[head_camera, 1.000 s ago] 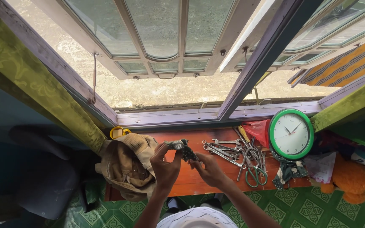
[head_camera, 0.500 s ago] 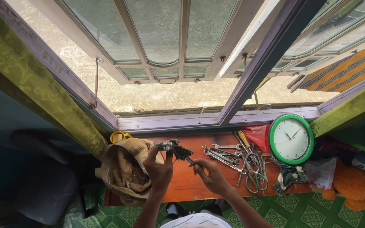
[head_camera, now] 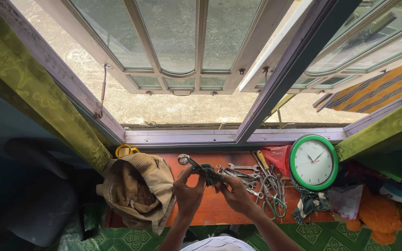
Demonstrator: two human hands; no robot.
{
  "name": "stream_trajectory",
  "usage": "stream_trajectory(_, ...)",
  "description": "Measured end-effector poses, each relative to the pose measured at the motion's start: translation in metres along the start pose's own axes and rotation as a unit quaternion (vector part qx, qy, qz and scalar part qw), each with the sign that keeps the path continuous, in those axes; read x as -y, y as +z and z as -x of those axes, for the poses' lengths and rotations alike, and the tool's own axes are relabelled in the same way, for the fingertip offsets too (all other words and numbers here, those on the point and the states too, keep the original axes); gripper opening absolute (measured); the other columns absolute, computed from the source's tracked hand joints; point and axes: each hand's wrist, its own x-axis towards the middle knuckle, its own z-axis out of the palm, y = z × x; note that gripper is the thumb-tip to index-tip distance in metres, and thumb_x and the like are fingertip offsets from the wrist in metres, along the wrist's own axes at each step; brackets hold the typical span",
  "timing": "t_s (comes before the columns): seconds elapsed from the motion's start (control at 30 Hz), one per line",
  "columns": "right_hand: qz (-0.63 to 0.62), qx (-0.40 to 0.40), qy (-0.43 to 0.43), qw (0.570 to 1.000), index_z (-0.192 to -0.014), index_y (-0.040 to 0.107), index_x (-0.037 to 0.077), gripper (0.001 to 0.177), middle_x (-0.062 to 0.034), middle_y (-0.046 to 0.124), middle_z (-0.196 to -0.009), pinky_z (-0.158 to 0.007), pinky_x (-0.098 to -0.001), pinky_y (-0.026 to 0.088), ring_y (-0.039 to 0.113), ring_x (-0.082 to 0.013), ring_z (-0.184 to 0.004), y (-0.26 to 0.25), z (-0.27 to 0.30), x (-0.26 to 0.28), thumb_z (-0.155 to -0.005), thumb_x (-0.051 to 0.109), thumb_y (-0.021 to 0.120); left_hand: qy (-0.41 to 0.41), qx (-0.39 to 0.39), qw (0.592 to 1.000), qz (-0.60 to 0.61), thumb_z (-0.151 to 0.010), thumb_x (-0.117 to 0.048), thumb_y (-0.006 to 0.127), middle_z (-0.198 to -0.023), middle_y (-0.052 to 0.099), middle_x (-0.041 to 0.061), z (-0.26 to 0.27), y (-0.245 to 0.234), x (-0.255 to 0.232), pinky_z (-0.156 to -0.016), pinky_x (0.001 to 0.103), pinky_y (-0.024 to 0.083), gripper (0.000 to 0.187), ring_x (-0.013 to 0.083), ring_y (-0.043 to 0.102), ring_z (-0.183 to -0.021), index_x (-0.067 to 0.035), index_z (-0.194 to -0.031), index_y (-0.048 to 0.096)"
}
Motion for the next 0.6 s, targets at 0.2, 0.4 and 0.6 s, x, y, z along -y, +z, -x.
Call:
stream_trajectory(0.2, -0.022, -0.010, -0.033, 0.999, -0.093, 0.070, 0.002, 0.010, -0.0049, 0.071, -0.077, -0.068, -0.0313, 0.055, 0.070, -0.0146, -0.073, -0.004, -0.003, -0.001, -0.095, -0.002, 0.060, -0.037, 0.040, 0.998, 0.045, -0.082, 0.000, 0.074, -0.095, 0.076, 0.004, 0.000, 0.001, -0.027, -0.078, 0.031, 0.058, 0.025, 0.0169, 0.075, -0.089, -0.007, -0.105, 0.080)
stream_trajectory(0.4, -0.010, -0.013, -0.007, 1.000, -0.096, 0.073, 0.002, 0.015, -0.0042, 0.067, -0.070, -0.058, -0.0320, 0.044, 0.062, -0.0127, -0.065, 0.007, -0.007, -0.004, -0.102, 0.005, 0.060, -0.032, -0.010, 0.999, 0.030, -0.090, -0.007, 0.074, -0.095, 0.079, 0.003, -0.007, -0.012, 0.007, -0.085, 0.029, 0.055, 0.019, 0.0142, 0.074, -0.093, -0.005, -0.109, 0.077)
stream_trajectory(0.6, -0.035, -0.012, -0.001, 0.999, -0.121, 0.076, 0.003, 0.028, -0.0029, 0.065, -0.070, -0.059, -0.0292, 0.047, 0.059, -0.0106, -0.065, 0.023, -0.007, -0.007, -0.100, 0.006, 0.058, -0.016, -0.031, 0.993, 0.108, -0.098, -0.014, 0.074, -0.095, 0.077, 0.006, -0.017, -0.033, 0.017, -0.086, 0.029, 0.052, 0.015, 0.0125, 0.068, -0.091, 0.000, -0.105, 0.073)
